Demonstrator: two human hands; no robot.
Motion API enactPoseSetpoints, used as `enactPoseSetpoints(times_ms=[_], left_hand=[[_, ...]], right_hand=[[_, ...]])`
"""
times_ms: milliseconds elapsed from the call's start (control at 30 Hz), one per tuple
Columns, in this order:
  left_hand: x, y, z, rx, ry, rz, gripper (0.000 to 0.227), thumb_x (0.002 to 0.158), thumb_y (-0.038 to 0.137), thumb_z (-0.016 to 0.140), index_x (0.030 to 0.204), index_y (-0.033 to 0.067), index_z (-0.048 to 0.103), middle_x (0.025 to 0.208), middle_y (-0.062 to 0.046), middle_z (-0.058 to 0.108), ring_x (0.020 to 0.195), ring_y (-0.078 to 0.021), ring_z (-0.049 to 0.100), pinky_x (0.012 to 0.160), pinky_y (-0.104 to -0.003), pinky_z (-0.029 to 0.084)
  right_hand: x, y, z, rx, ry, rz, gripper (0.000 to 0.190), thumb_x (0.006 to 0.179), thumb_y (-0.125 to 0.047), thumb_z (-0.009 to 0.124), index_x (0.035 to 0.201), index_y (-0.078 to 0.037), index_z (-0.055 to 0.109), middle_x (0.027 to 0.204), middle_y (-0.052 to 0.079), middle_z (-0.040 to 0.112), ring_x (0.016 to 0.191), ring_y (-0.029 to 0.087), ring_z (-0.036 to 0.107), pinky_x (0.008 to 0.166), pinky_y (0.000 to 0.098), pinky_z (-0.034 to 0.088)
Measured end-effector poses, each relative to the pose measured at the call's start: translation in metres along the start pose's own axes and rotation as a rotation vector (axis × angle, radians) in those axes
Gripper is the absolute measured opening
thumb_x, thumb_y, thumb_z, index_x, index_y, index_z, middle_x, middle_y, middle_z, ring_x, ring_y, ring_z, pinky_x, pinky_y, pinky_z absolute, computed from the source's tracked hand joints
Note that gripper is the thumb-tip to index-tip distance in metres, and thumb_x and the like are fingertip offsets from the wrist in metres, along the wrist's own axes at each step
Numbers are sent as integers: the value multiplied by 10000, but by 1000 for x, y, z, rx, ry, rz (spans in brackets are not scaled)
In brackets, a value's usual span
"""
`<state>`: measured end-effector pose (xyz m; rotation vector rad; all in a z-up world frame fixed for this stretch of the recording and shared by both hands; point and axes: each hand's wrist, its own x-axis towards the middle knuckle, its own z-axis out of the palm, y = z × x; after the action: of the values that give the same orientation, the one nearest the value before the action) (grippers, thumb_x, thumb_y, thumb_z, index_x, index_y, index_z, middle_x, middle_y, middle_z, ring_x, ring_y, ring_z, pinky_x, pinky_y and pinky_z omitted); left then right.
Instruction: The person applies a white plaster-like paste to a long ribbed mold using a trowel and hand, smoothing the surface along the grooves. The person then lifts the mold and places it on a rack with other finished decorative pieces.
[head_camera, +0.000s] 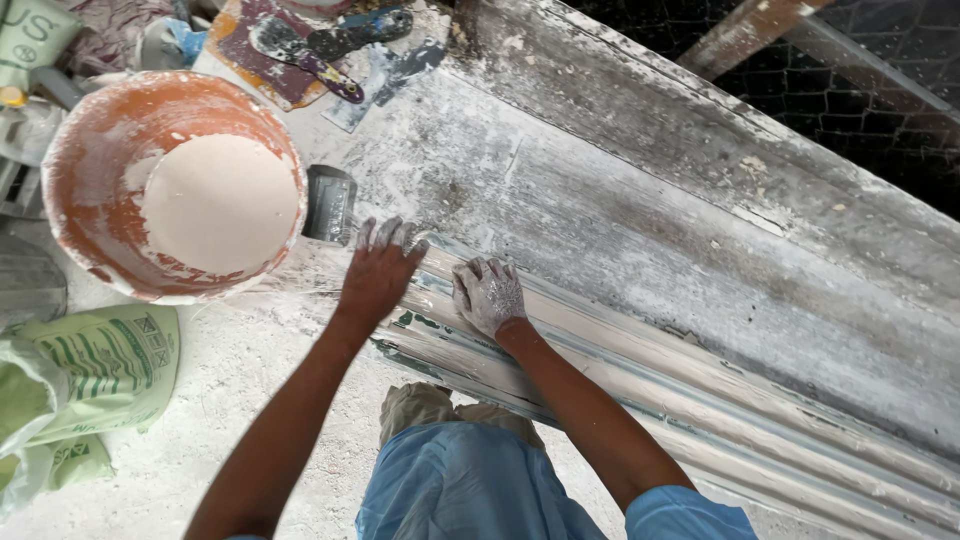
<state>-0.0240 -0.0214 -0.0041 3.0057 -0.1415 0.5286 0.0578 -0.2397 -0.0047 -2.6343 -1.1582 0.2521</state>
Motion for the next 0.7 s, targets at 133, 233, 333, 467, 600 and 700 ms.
enactPoseSetpoints(times_ms=[133,233,333,467,600,700], left_hand=[[-31,34,-27,-175,160,-232,366,946,182,629,1308,139,669,1322,-167,632,1323,-353,519,1160,-578,357],[-64,57,-49,-270,144,-465,352,948,153,620,1295,122,672,1257,-147,639,1240,-341,550,1033,-540,435],[-99,74,-65,-280,198,-575,338,959,133,601,1291,100,658,1258,-146,642,1236,-346,579,1038,-515,457],[-136,84,-72,-272,135,-697,346,911,127,629,1253,100,676,1207,-150,661,1174,-375,592,999,-524,463],[-168,87,-64,-290,89,-838,343,904,117,622,1242,104,673,1203,-142,669,1135,-362,614,969,-513,489],[-184,89,-54,-266,185,-848,322,959,133,595,1276,89,636,1206,-140,664,1159,-339,628,1005,-514,492]], right_hand=[[21,-7,4,3,-10,-6,231,950,-309,616,1109,-167,705,1154,86,658,1137,329,591,1005,549,422],[32,-7,11,-38,-32,-11,205,975,-314,602,1091,-185,711,1152,80,663,1162,327,588,1006,572,416],[43,-8,19,-17,-28,-35,220,967,-328,603,1077,-168,708,1154,109,664,1154,344,585,980,579,426],[58,-16,23,-19,20,-57,222,953,-339,611,1036,-155,705,1113,139,671,1127,385,596,964,583,449],[74,-29,9,38,38,-74,221,980,-338,615,1043,-136,678,1081,157,666,1083,382,620,955,542,487],[104,-44,-4,146,51,-63,244,970,-325,624,1107,-123,641,1086,174,647,1069,367,630,941,505,513]])
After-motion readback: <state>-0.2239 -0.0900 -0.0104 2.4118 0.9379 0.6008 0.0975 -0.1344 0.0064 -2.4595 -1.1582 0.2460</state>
